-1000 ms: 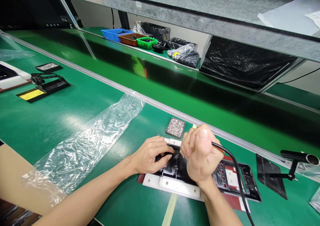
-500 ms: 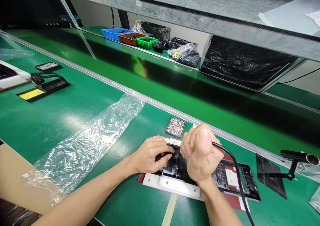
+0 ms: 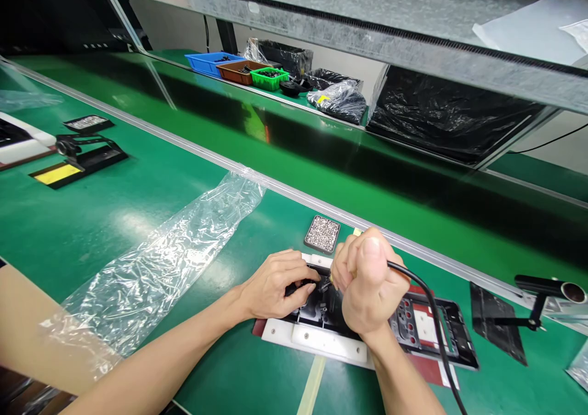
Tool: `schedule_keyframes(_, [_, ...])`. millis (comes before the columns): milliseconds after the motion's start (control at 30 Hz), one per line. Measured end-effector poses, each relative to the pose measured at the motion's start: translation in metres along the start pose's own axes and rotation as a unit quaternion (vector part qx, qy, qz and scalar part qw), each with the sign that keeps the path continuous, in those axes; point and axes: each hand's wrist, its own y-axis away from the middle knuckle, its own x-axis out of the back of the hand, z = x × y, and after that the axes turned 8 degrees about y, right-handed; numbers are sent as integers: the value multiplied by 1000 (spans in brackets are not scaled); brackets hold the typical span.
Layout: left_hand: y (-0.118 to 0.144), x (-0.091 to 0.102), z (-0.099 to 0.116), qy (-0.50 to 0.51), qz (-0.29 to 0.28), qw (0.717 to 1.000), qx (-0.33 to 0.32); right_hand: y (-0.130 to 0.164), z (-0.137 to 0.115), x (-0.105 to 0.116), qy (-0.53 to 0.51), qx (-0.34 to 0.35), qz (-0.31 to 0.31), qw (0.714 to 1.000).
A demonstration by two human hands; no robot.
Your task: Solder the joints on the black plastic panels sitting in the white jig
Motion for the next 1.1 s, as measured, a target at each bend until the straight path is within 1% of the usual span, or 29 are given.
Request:
schedule_keyframes(700, [0, -1, -1, 3, 2, 1000, 2, 0, 0, 1, -2, 4, 3, 1000])
schedule_keyframes(933, [-1, 0, 1, 1, 5, 1000, -2, -2, 1, 0, 2, 17, 3, 1000])
schedule_keyframes(1100, [0, 0, 1, 1, 3, 1000, -1, -1, 0, 0, 1, 3, 8, 1000])
